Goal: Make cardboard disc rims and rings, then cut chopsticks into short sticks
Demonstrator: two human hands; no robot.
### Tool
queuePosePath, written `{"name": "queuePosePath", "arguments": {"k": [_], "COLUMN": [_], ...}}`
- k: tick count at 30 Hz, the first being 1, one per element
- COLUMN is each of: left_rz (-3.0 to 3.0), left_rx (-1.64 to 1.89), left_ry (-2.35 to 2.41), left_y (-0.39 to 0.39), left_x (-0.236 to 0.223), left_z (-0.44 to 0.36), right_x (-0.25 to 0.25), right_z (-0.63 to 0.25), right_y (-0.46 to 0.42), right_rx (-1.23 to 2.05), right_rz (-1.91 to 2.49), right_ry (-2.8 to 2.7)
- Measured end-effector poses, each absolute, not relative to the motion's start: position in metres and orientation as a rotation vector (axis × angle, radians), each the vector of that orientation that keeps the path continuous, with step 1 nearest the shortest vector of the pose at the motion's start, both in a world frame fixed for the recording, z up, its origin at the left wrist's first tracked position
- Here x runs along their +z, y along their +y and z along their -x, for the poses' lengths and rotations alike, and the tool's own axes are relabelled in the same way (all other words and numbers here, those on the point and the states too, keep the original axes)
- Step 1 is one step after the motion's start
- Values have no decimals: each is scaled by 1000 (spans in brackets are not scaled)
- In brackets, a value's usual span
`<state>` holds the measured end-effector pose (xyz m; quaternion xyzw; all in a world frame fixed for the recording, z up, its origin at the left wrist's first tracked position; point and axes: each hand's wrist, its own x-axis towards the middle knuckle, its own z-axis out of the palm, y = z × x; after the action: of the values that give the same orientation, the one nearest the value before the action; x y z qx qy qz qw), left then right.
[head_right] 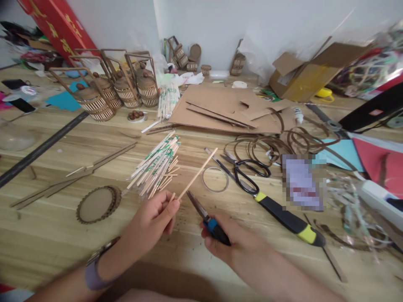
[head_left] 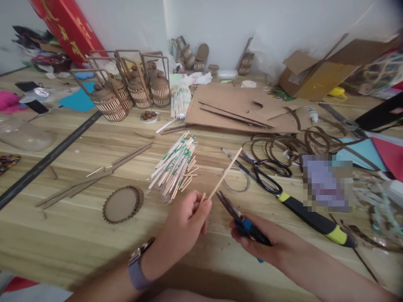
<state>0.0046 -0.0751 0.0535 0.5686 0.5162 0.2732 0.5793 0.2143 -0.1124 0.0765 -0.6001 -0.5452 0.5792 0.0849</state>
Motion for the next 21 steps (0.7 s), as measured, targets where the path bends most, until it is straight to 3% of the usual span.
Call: {"name": "queuePosePath", "arguments": {"k": [21], "left_rz": [-1378], "left_rx": [496], "left_ry": [1135], "left_y": [-84], "left_x": [52], "left_z": [-6], "right_x": [80], "right_z": [-190], "right_y": [-97], "right_rx": [1713], "right_rz": [1723], "right_ry": [-1708]}}
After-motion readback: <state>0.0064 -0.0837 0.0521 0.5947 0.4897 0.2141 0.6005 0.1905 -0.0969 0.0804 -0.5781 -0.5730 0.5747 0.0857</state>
